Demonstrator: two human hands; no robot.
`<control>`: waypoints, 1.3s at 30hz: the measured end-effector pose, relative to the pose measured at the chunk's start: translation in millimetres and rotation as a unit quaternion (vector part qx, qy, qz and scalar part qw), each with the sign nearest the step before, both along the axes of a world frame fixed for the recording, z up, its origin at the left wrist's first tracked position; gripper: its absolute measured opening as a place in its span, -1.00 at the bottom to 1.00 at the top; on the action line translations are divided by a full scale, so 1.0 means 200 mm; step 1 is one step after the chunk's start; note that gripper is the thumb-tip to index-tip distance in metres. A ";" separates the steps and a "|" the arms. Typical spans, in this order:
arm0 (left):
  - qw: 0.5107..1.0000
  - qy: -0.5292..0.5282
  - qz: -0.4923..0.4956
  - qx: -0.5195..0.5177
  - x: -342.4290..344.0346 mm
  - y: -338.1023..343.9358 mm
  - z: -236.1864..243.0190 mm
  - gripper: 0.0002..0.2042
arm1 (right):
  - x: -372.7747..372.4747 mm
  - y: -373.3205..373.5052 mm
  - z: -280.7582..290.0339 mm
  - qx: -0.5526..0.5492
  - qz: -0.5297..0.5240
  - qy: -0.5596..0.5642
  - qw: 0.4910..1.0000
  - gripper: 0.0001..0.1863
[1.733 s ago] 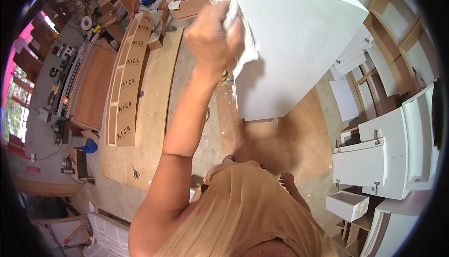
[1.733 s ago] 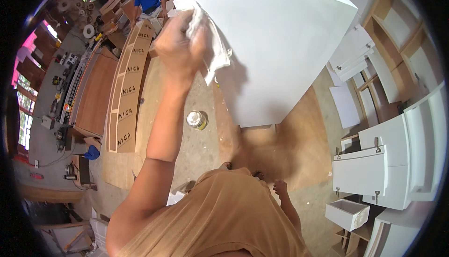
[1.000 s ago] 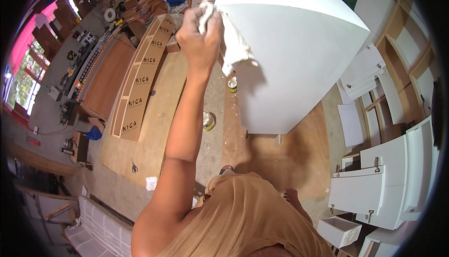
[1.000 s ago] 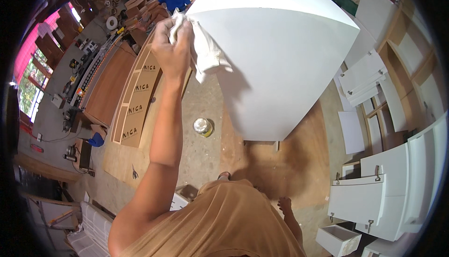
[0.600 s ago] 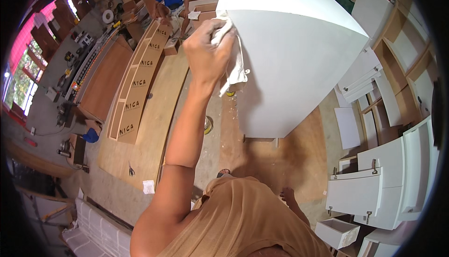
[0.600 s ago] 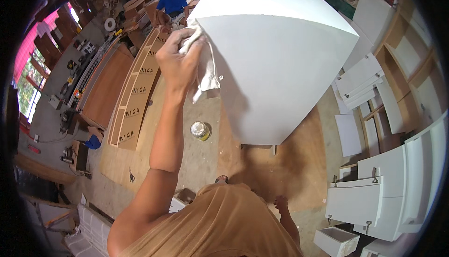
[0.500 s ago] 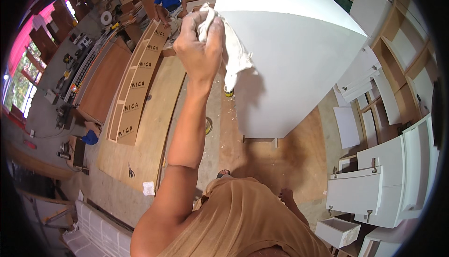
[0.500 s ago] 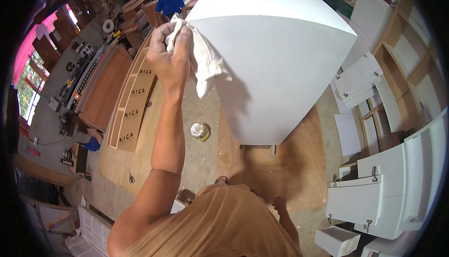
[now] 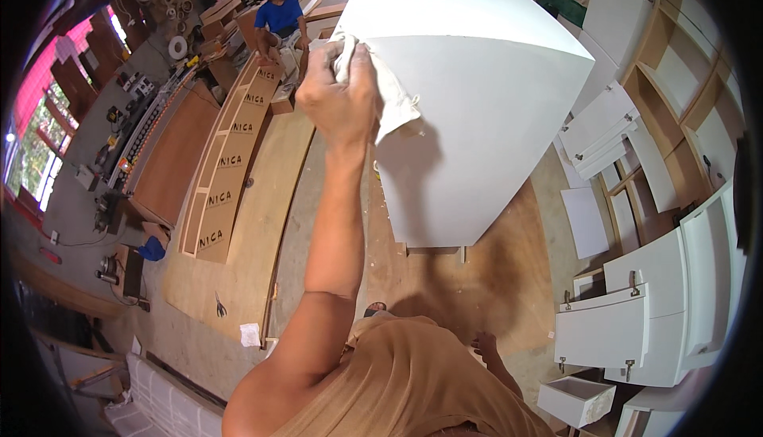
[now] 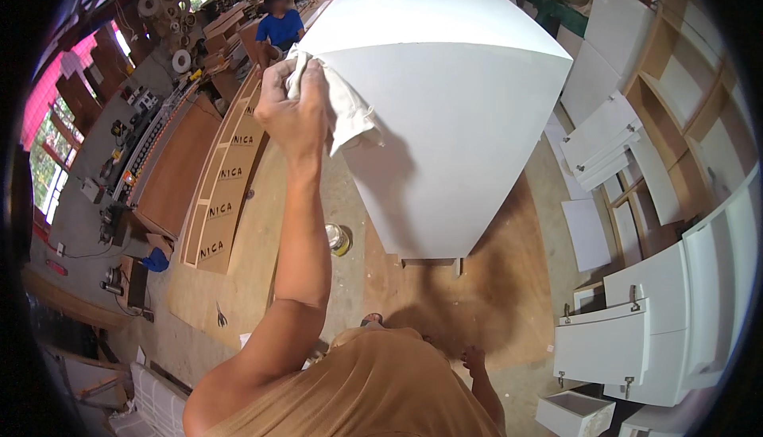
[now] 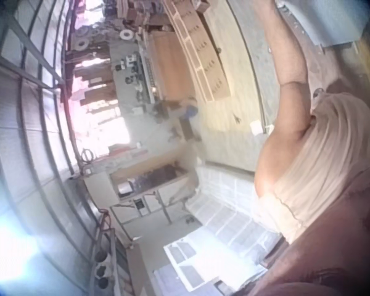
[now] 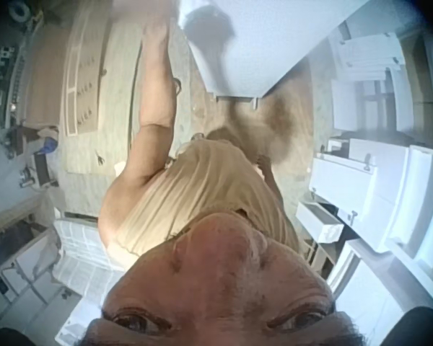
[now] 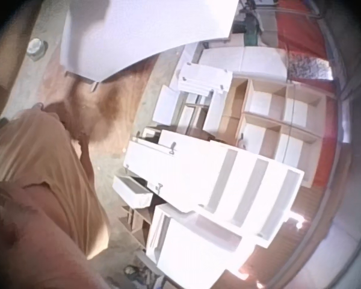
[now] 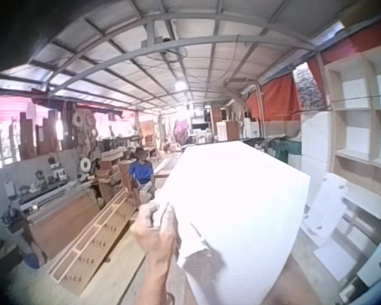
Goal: The person sands a white wooden furniture piece with sandpaper, then wipes the surface with a cloth. The person handles paint cans and a cloth during the process.
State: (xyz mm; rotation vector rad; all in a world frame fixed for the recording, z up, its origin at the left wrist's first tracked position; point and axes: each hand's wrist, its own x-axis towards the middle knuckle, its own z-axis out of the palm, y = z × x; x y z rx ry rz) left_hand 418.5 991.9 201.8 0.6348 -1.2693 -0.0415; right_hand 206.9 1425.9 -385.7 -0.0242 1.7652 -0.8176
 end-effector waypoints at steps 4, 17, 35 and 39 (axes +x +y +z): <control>0.993 -0.102 0.014 -0.058 -0.26 0.04 0.03 -0.80 | -0.03 0.00 0.04 -0.001 0.038 -0.013 0.999 -0.79; 0.991 -0.129 0.010 -0.045 -0.52 0.14 0.04 -0.80 | -0.23 0.10 -0.02 -0.031 0.046 -0.022 0.998 -0.82; 0.970 -0.237 0.007 -0.062 -0.73 0.19 0.06 -0.76 | -0.25 -0.16 0.03 -0.114 -0.004 -0.031 0.993 -0.84; 0.977 -0.203 0.010 -0.060 -0.39 0.11 0.05 -0.79 | -0.21 -0.20 0.09 -0.082 0.007 0.027 0.996 -0.82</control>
